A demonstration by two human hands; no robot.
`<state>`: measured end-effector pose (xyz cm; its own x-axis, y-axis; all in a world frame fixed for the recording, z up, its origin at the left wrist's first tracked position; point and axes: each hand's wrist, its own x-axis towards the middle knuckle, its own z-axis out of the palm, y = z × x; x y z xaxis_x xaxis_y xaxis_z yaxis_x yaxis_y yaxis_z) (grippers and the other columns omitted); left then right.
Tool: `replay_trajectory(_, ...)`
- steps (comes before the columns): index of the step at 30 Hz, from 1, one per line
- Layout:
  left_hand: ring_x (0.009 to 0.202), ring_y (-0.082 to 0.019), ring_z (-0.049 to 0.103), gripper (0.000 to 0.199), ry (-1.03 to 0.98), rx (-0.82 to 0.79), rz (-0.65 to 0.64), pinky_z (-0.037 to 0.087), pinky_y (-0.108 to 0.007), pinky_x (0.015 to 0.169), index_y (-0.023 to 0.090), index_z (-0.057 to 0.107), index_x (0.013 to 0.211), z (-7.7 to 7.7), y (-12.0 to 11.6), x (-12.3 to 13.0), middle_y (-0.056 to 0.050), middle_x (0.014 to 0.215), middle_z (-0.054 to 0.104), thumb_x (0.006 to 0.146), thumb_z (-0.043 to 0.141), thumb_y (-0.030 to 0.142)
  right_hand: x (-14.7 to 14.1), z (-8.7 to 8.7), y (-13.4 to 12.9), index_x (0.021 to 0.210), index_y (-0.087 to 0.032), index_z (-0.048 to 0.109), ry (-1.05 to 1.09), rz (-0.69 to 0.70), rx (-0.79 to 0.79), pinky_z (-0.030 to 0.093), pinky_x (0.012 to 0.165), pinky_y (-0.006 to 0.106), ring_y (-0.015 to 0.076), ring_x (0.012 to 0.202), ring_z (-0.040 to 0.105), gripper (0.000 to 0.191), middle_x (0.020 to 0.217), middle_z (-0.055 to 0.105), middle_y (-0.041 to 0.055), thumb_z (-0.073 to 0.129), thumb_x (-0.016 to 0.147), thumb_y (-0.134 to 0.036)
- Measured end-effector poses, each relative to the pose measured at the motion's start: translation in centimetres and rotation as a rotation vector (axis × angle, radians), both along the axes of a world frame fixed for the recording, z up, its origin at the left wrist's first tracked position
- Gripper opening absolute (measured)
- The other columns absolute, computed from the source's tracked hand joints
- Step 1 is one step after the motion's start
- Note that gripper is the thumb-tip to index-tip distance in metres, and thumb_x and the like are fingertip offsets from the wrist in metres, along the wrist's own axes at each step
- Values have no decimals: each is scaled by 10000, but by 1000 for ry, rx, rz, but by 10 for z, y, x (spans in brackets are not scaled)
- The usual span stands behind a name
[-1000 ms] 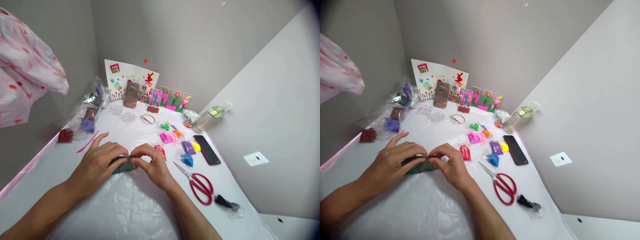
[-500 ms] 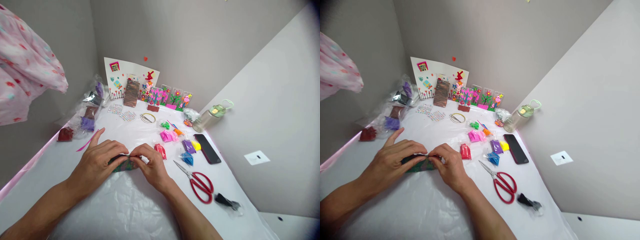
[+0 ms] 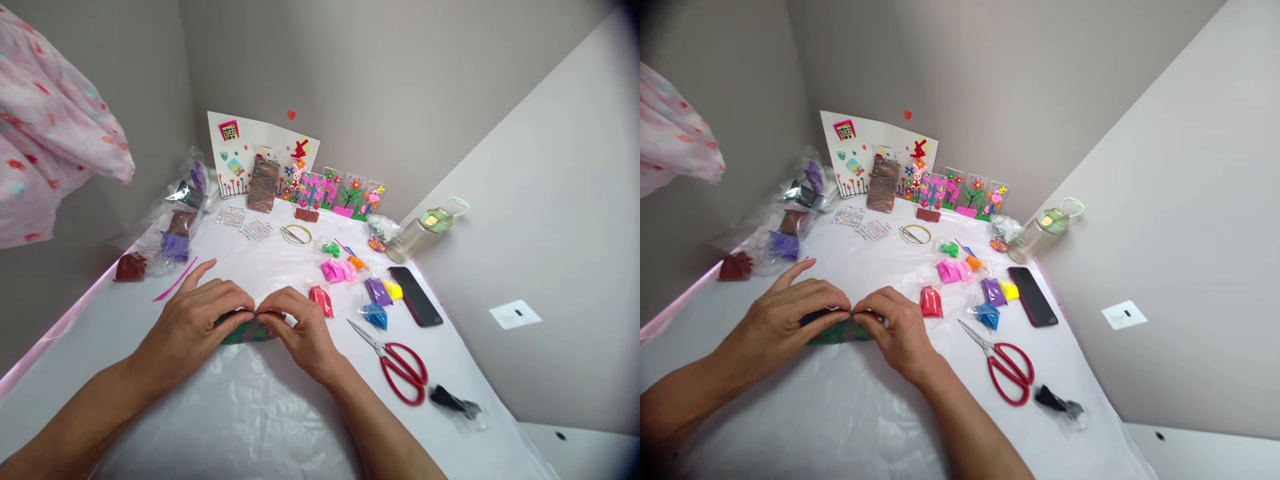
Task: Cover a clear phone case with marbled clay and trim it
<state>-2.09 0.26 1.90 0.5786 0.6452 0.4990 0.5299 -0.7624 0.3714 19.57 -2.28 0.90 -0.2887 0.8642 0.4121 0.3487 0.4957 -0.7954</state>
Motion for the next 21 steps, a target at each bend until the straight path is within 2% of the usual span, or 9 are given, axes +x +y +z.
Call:
replay_trajectory(3,825,-134,674,44,9,-14,-14,203,-580,1233,256,600,995,0,0,0,59,915,711,1019,563,261,1,0,1,933,-210,734,0,-3,16,517,761,264,161,857,657,134,909,699,39,650,947,-106)
replay_trajectory(8,843,-131,671,44,22,-21,-22,209,-562,1231,254,585,1010,-2,1,-1,55,936,705,1022,547,236,1,1,0,992,-215,737,-29,-18,5,519,762,275,167,867,654,78,931,706,45,683,951,-176)
replay_trajectory(21,799,-131,649,25,11,-34,-12,218,-544,1235,241,569,995,-4,2,0,60,891,683,1014,563,255,-2,-1,0,971,-219,755,-35,-15,22,528,771,279,172,878,671,97,939,716,53,666,964,-181)
